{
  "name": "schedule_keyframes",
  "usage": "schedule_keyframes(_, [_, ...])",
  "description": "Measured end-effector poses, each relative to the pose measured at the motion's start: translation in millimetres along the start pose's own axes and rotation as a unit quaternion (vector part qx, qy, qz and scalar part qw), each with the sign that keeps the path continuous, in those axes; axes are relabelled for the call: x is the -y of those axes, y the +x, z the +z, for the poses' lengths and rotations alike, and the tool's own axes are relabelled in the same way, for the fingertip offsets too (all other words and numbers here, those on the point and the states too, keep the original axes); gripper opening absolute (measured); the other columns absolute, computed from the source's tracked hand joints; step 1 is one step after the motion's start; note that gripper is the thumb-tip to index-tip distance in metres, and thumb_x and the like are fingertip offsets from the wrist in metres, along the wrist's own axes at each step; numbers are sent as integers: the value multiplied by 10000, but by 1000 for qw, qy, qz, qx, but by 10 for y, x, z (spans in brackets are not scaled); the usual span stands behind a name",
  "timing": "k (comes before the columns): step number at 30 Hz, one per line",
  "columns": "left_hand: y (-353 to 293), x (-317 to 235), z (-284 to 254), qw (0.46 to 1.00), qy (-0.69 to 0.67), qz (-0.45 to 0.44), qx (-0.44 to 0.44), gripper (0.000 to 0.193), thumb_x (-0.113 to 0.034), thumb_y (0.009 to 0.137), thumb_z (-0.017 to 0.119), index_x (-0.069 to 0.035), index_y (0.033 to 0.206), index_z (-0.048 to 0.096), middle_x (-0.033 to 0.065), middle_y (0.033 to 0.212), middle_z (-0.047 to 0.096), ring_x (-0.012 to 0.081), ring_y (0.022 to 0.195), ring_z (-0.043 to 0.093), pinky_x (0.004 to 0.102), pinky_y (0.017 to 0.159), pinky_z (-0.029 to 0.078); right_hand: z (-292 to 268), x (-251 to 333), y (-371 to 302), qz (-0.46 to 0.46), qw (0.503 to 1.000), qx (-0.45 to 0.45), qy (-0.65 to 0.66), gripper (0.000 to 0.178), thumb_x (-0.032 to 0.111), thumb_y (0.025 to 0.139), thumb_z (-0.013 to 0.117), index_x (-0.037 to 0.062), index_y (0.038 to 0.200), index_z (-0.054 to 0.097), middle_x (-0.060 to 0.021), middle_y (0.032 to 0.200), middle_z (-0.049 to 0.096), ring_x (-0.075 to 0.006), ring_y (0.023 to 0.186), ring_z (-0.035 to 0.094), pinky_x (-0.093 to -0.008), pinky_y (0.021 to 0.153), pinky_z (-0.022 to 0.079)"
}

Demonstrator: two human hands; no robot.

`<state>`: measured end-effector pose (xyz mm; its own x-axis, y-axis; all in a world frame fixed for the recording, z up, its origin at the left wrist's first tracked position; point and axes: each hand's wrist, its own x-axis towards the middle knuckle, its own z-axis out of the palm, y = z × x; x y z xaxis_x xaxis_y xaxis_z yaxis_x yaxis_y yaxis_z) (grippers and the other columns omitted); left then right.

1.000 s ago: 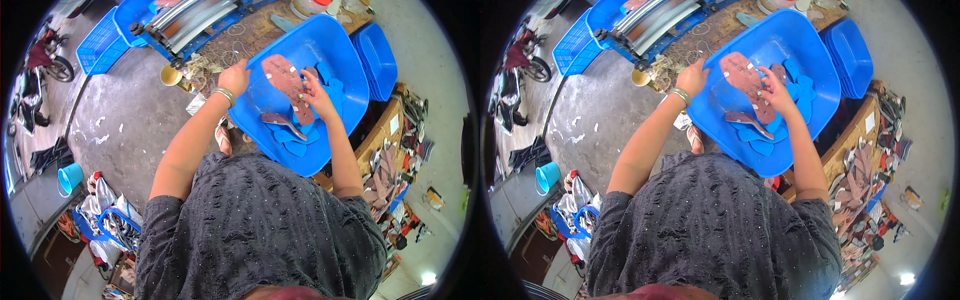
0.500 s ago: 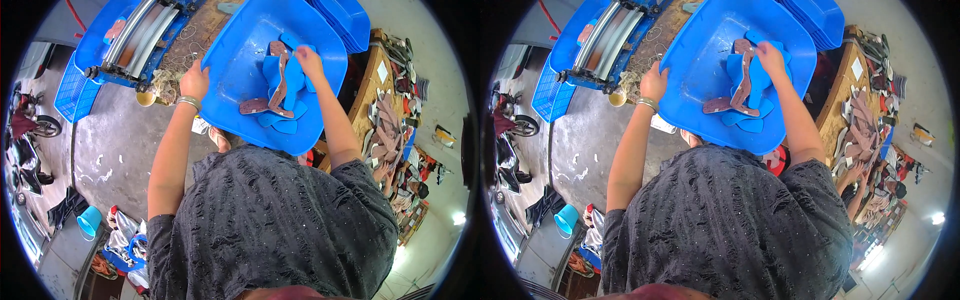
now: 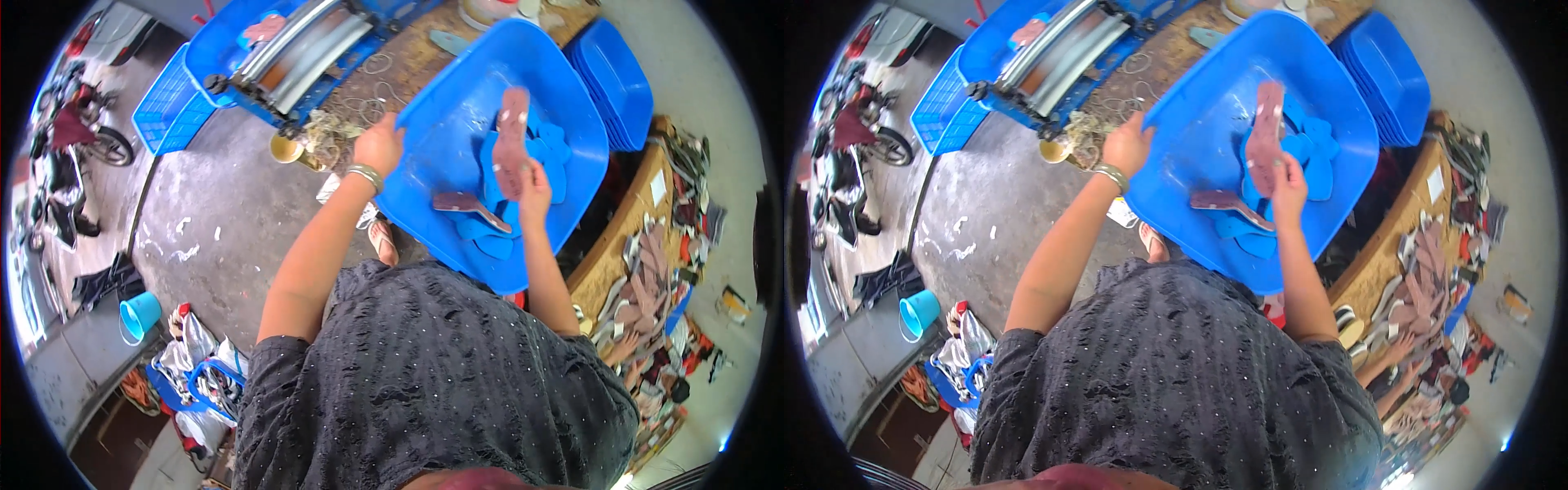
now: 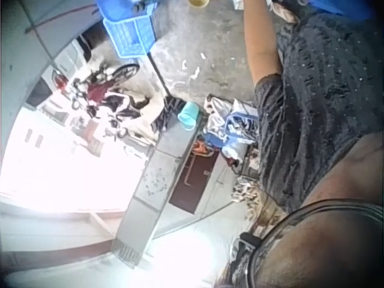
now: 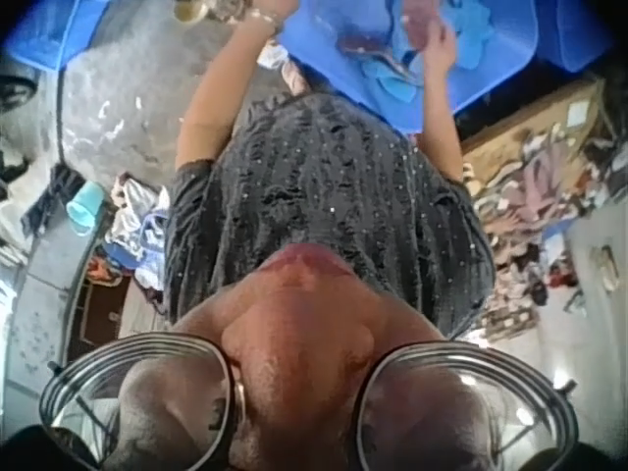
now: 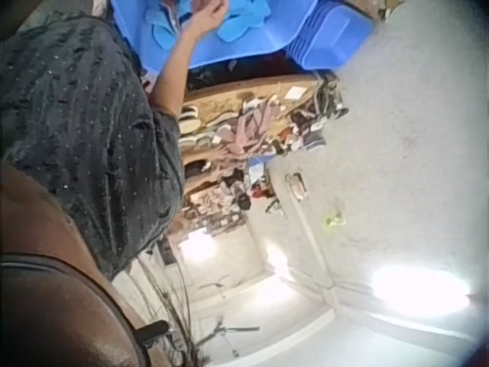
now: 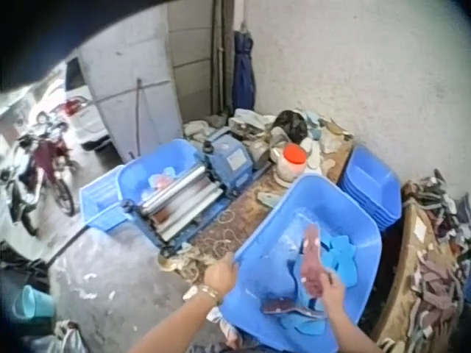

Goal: Apply glue to shoe upper components and inspect shoe soles in a shoe factory.

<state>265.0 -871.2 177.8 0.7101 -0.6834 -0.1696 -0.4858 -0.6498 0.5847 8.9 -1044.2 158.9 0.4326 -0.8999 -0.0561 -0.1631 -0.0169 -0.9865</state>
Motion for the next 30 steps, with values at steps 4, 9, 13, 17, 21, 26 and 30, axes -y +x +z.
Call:
schedule_keyframes(4, [-34,57,-39,1000,-27,-4,-8,260,-243,866,557,-35,1020,529,238,885,640,407,830,624,500,751,481,712,1291,493,-51,982,176,-39,302,162,918,561,9,1176,598,-59,1101,627,-117,1006,557,-255,876,430])
schedule_keyframes(9, [-16,-29,-39,1000,1,9,-19,243,-231,870,551,-38,1015,519,221,858,647,387,793,635,475,701,502,2054,1108,1357,35,922,384,24,265,166,868,596,35,1093,646,-28,1005,652,-107,910,575,-241,807,443])
schedule_keyframes(13, [-24,17,-54,1000,-17,5,-3,260,-187,845,566,-40,1057,532,228,891,645,395,816,627,485,724,491,3075,476,1493,138,908,387,88,229,143,887,581,45,1089,628,-38,981,659,-131,860,594,-282,774,459])
schedule_keyframes(17, [-23,93,-7,999,-28,17,-18,265,-190,837,583,-49,1055,531,221,865,642,393,808,627,489,714,493,3470,70,1478,141,927,346,44,254,150,878,594,29,1099,626,-63,1018,654,-155,913,590,-306,809,457])
schedule_keyframes(21, [22,5,59,999,-25,25,-18,256,-211,847,579,-46,1039,536,225,872,641,408,790,625,504,691,493,3359,266,1498,24,951,308,-35,660,280,813,668,51,1375,407,-217,1292,520,-288,1176,525,-353,939,429])
schedule_keyframes(26, [-39,250,34,999,11,-12,-29,314,-250,866,566,-53,1111,549,225,893,649,399,814,629,488,703,492,2781,843,1134,-110,944,312,-17,433,178,850,628,72,1260,539,-126,1233,581,-201,1143,542,-324,943,432])
schedule_keyframes(30, [16,115,-7,1000,8,9,-18,274,-244,878,546,-64,1085,546,228,863,648,410,789,627,498,692,489,1312,583,1292,-178,960,194,-99,395,259,810,675,87,1162,618,-117,1100,628,-208,995,614,-317,834,489])
